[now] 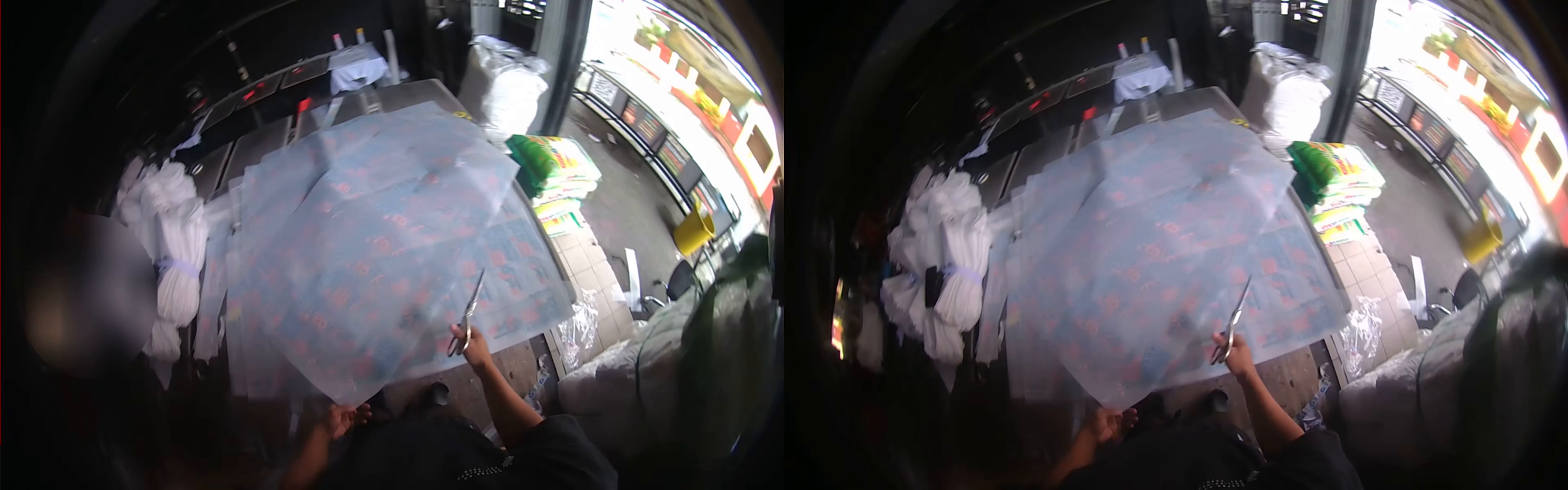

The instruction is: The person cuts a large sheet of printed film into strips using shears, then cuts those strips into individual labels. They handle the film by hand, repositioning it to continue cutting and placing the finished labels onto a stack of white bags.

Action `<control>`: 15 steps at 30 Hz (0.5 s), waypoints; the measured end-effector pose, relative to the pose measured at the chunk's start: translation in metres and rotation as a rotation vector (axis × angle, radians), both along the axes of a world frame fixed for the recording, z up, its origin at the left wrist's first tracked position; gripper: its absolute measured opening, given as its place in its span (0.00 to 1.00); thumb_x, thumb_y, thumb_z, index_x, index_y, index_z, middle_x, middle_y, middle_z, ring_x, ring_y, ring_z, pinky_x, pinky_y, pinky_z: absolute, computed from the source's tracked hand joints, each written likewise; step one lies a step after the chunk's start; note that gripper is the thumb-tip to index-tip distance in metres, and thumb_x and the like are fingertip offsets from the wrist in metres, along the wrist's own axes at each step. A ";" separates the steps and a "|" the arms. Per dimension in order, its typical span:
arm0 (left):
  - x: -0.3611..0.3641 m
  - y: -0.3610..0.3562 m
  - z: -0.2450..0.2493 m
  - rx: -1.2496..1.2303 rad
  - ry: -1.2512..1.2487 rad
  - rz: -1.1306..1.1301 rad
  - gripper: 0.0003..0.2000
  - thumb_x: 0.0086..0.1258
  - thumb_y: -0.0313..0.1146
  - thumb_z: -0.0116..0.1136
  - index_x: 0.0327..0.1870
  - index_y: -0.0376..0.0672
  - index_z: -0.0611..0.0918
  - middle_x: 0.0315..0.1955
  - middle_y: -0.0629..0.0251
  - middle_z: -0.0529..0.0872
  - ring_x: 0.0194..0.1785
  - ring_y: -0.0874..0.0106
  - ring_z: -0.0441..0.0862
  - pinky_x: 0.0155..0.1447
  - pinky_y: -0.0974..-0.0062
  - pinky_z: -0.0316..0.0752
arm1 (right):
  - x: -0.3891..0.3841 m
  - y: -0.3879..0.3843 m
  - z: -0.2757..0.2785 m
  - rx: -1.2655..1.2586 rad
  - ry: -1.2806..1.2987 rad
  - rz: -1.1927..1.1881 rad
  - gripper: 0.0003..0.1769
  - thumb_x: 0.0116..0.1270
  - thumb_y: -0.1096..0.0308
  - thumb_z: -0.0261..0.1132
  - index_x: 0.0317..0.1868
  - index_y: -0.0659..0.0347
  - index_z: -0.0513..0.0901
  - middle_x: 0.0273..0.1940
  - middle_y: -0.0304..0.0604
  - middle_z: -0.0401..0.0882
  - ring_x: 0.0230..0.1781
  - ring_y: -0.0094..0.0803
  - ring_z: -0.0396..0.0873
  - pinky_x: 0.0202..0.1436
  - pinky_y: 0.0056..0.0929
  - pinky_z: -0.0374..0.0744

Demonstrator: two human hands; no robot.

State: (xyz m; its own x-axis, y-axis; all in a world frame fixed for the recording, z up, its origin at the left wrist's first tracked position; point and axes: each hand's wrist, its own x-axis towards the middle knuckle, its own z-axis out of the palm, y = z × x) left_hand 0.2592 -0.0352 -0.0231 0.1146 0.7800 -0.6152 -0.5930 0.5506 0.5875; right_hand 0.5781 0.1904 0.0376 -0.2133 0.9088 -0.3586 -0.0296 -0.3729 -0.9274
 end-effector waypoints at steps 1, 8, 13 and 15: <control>-0.002 -0.001 -0.005 -0.009 -0.023 -0.105 0.16 0.67 0.32 0.48 0.53 0.35 0.74 0.46 0.52 0.82 0.47 0.59 0.82 0.49 0.61 0.78 | 0.001 -0.012 -0.002 -0.014 -0.002 0.037 0.23 0.63 0.47 0.64 0.33 0.63 0.78 0.23 0.32 0.71 0.22 0.19 0.70 0.26 0.21 0.68; -0.053 0.005 0.014 -0.044 0.096 -0.067 0.27 0.68 0.56 0.42 0.57 0.42 0.72 0.42 0.59 0.85 0.39 0.62 0.84 0.36 0.66 0.75 | -0.014 -0.082 0.004 -0.057 -0.230 0.196 0.24 0.57 0.59 0.72 0.44 0.72 0.79 0.28 0.38 0.80 0.27 0.23 0.77 0.31 0.24 0.76; -0.099 0.018 -0.029 -0.112 0.155 -0.055 0.17 0.69 0.49 0.46 0.47 0.46 0.75 0.32 0.63 0.84 0.32 0.67 0.83 0.28 0.71 0.68 | -0.060 -0.135 0.014 -0.108 -0.398 -0.033 0.17 0.54 0.65 0.73 0.39 0.67 0.80 0.25 0.39 0.79 0.24 0.23 0.76 0.26 0.25 0.74; -0.101 0.013 -0.029 -0.109 0.231 -0.073 0.09 0.68 0.39 0.51 0.40 0.45 0.76 0.27 0.64 0.83 0.28 0.67 0.82 0.25 0.73 0.67 | -0.085 -0.158 -0.004 -0.118 -0.250 -0.123 0.15 0.55 0.63 0.73 0.37 0.64 0.81 0.23 0.35 0.76 0.21 0.20 0.71 0.23 0.23 0.68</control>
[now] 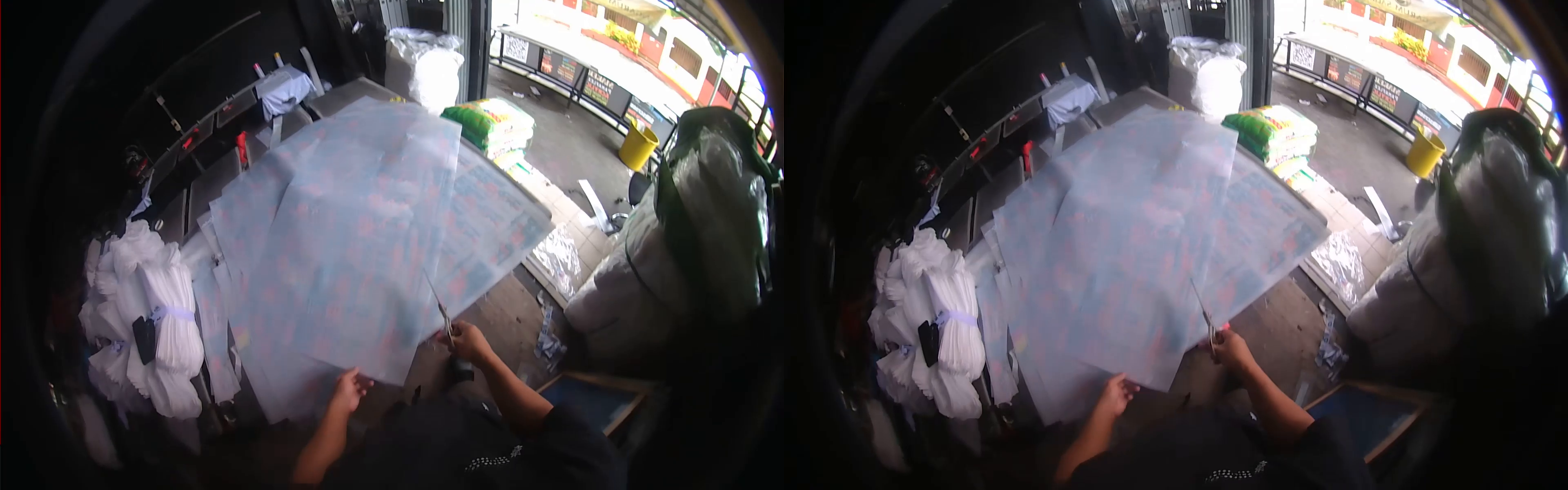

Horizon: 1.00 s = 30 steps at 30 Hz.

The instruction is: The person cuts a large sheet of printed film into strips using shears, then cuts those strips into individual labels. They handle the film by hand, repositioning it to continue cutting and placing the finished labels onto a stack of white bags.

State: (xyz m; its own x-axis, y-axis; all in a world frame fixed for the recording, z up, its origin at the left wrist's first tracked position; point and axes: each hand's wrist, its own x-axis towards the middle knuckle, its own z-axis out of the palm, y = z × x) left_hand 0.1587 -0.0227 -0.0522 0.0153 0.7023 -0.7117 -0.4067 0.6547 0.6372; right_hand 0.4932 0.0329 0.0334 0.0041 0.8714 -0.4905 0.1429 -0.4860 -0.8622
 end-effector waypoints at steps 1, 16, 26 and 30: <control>0.003 -0.002 0.004 0.008 0.001 0.014 0.07 0.67 0.37 0.53 0.36 0.44 0.76 0.26 0.63 0.82 0.27 0.67 0.82 0.24 0.74 0.68 | -0.011 -0.012 -0.018 0.037 0.234 -0.038 0.15 0.57 0.62 0.71 0.38 0.64 0.81 0.27 0.33 0.77 0.23 0.19 0.72 0.24 0.22 0.69; 0.038 0.015 0.028 -0.064 0.038 -0.102 0.12 0.62 0.41 0.62 0.31 0.43 0.75 0.21 0.67 0.78 0.18 0.73 0.75 0.20 0.75 0.68 | -0.108 -0.207 0.029 -0.417 0.508 0.026 0.29 0.61 0.39 0.62 0.47 0.58 0.74 0.33 0.37 0.75 0.31 0.28 0.77 0.34 0.28 0.78; 0.052 0.009 0.015 0.160 0.130 -0.155 0.12 0.63 0.41 0.62 0.28 0.43 0.76 0.18 0.70 0.73 0.17 0.76 0.70 0.21 0.76 0.66 | -0.181 -0.174 0.035 -0.400 0.605 -0.182 0.31 0.60 0.38 0.63 0.46 0.58 0.70 0.31 0.38 0.71 0.26 0.27 0.73 0.32 0.31 0.79; 0.060 0.008 0.021 0.191 -0.101 -0.091 0.14 0.67 0.41 0.59 0.33 0.36 0.77 0.23 0.65 0.78 0.23 0.72 0.76 0.30 0.72 0.76 | -0.203 -0.162 0.025 -0.323 0.600 -0.307 0.31 0.60 0.41 0.65 0.43 0.62 0.68 0.31 0.38 0.69 0.25 0.25 0.72 0.27 0.26 0.77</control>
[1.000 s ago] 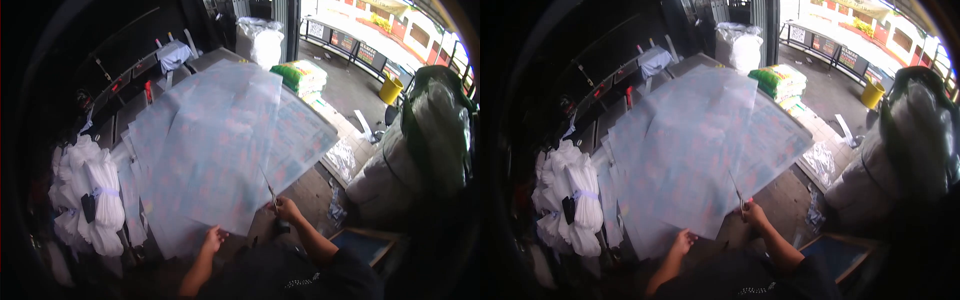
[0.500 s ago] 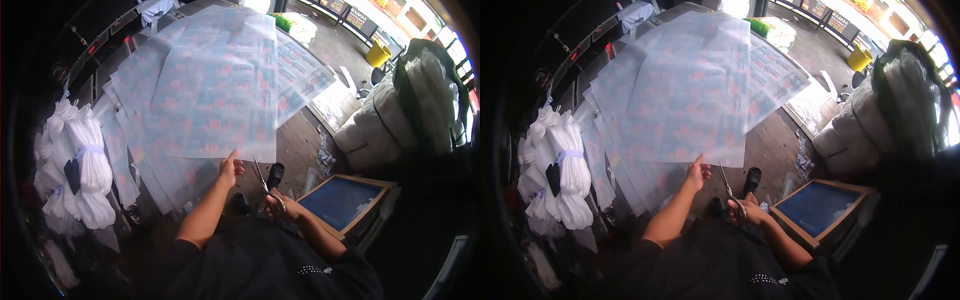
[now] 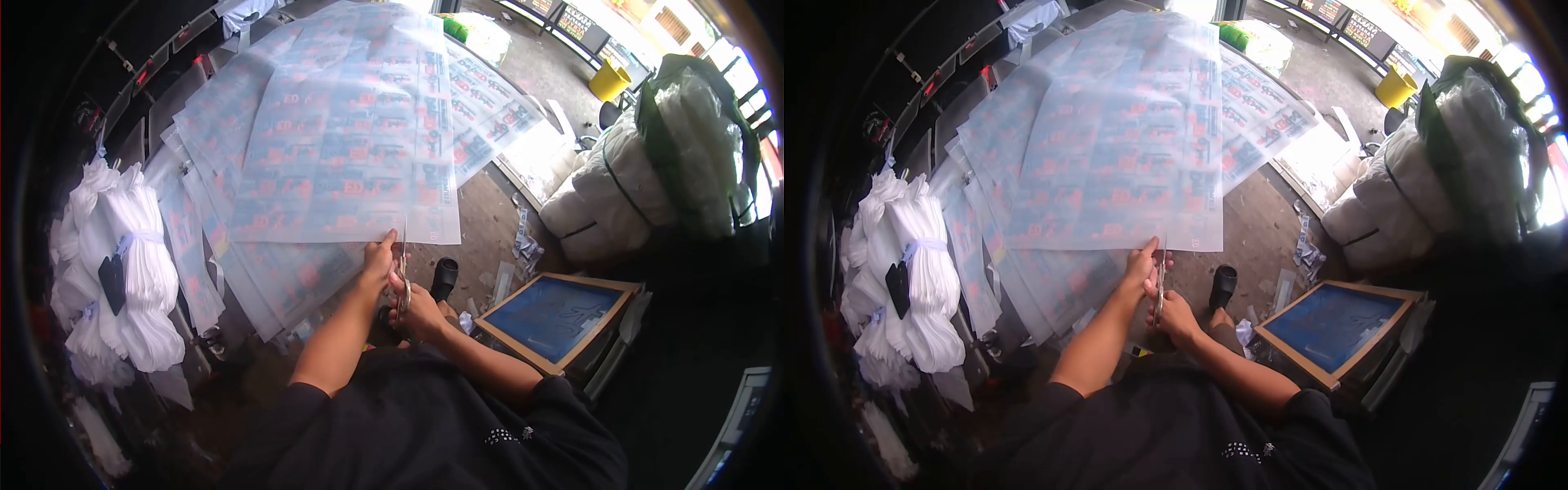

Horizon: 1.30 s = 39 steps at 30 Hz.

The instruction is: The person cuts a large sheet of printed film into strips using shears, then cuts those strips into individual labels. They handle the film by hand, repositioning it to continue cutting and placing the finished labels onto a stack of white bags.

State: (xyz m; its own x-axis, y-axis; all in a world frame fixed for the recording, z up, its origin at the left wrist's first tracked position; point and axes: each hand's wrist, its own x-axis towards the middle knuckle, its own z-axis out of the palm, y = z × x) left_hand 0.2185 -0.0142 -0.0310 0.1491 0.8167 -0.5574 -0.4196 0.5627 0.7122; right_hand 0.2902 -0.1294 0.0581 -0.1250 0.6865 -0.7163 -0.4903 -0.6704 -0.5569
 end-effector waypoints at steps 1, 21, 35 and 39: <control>0.004 -0.002 0.003 0.007 -0.025 0.000 0.14 0.68 0.40 0.57 0.35 0.35 0.78 0.25 0.64 0.79 0.26 0.72 0.78 0.33 0.72 0.78 | -0.001 0.001 0.001 0.002 -0.002 0.000 0.31 0.60 0.41 0.65 0.43 0.62 0.68 0.31 0.38 0.69 0.25 0.25 0.72 0.27 0.26 0.77; 0.012 0.000 -0.017 -0.047 -0.308 0.027 0.16 0.71 0.37 0.53 0.36 0.27 0.77 0.33 0.54 0.82 0.36 0.66 0.82 0.48 0.72 0.83 | -0.011 0.000 0.005 0.031 0.265 -0.204 0.22 0.66 0.40 0.57 0.39 0.52 0.72 0.30 0.33 0.71 0.28 0.27 0.71 0.36 0.29 0.75; 0.016 -0.001 -0.011 -0.086 -0.443 -0.003 0.15 0.74 0.37 0.46 0.44 0.29 0.74 0.38 0.52 0.81 0.44 0.64 0.81 0.58 0.67 0.76 | -0.001 -0.003 0.011 -0.014 0.250 -0.135 0.22 0.67 0.41 0.55 0.40 0.53 0.71 0.30 0.35 0.70 0.27 0.28 0.71 0.34 0.29 0.75; 0.017 -0.002 -0.010 -0.060 -0.438 0.001 0.15 0.74 0.36 0.47 0.45 0.30 0.74 0.39 0.53 0.82 0.45 0.64 0.81 0.57 0.67 0.77 | -0.004 0.001 0.009 0.016 0.173 -0.164 0.18 0.70 0.47 0.55 0.39 0.53 0.70 0.28 0.32 0.69 0.24 0.23 0.71 0.31 0.26 0.75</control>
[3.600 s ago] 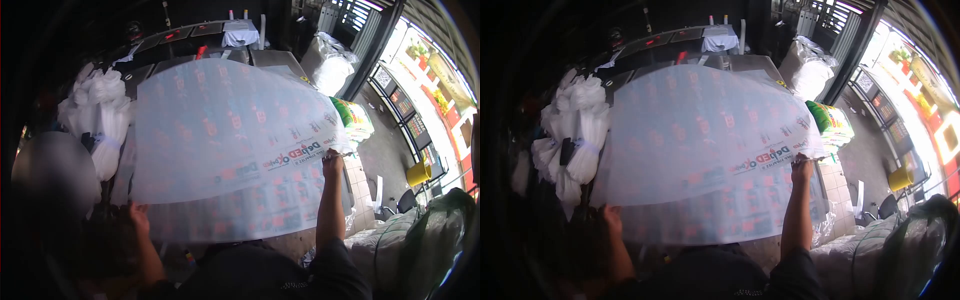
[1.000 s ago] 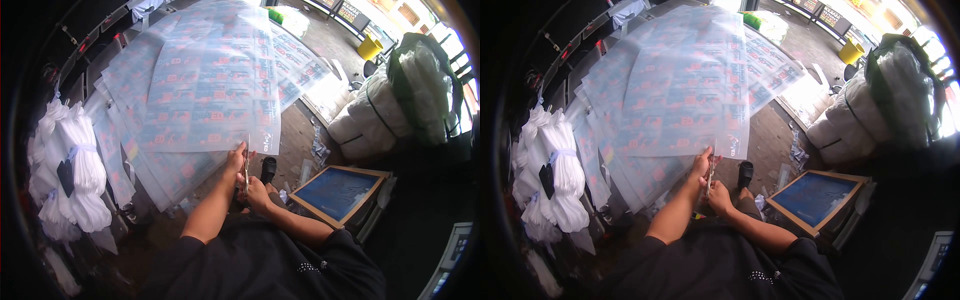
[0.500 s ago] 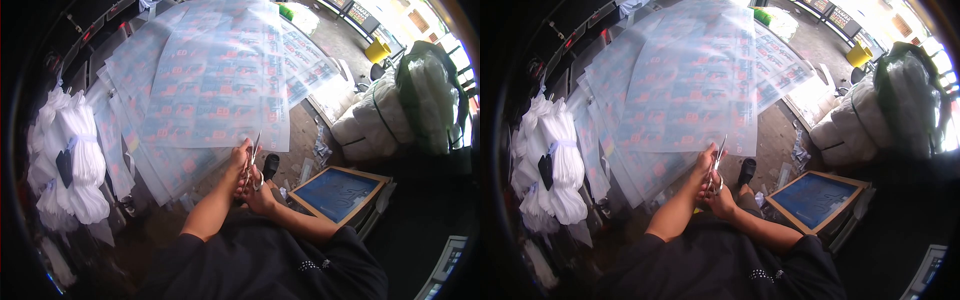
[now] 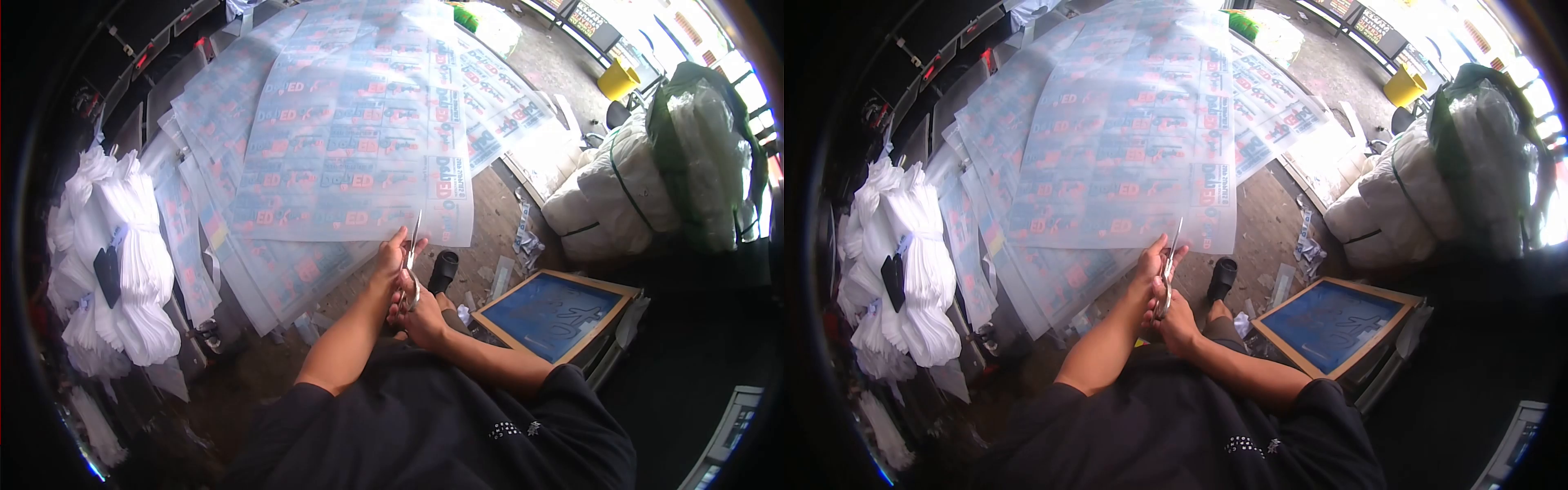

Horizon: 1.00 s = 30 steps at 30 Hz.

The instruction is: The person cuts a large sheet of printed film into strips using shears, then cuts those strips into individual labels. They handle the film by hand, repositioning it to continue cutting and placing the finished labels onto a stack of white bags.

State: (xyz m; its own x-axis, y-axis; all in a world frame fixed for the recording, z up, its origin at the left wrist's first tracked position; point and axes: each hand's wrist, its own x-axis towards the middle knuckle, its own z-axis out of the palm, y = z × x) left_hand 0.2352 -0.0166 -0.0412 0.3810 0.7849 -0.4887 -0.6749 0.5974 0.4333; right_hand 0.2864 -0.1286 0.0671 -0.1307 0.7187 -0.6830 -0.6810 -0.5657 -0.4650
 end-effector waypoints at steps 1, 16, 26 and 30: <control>0.000 0.000 0.000 -0.009 0.009 0.000 0.14 0.73 0.36 0.47 0.45 0.30 0.74 0.39 0.54 0.82 0.45 0.64 0.81 0.57 0.67 0.77 | -0.001 0.001 -0.004 0.001 0.000 -0.001 0.18 0.70 0.47 0.55 0.39 0.53 0.70 0.28 0.32 0.69 0.24 0.23 0.71 0.31 0.26 0.75; -0.016 -0.012 0.013 -0.022 0.204 -0.110 0.18 0.71 0.42 0.52 0.41 0.29 0.75 0.31 0.56 0.81 0.39 0.64 0.83 0.42 0.72 0.81 | 0.012 0.024 -0.013 0.070 -0.260 -0.021 0.22 0.64 0.50 0.65 0.30 0.61 0.71 0.20 0.34 0.70 0.14 0.22 0.69 0.18 0.22 0.70; -0.035 -0.024 0.008 0.003 0.050 -0.043 0.13 0.71 0.33 0.52 0.47 0.31 0.71 0.35 0.57 0.79 0.35 0.68 0.80 0.38 0.73 0.79 | 0.027 0.062 -0.019 0.100 -0.283 0.054 0.21 0.63 0.49 0.66 0.29 0.57 0.71 0.18 0.32 0.69 0.15 0.21 0.68 0.19 0.20 0.67; -0.041 -0.031 0.003 0.036 0.066 0.018 0.11 0.71 0.30 0.52 0.49 0.33 0.71 0.39 0.58 0.79 0.43 0.66 0.80 0.44 0.71 0.79 | 0.030 0.080 -0.032 0.109 -0.276 0.045 0.22 0.62 0.49 0.67 0.31 0.61 0.71 0.21 0.34 0.69 0.16 0.23 0.68 0.20 0.21 0.68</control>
State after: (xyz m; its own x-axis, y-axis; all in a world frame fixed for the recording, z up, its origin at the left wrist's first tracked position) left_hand 0.1938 -0.0478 -0.0383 0.3350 0.8085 -0.4838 -0.6545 0.5691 0.4979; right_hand 0.3161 -0.0481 0.0354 0.0160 0.7871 -0.6166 -0.4956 -0.5293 -0.6886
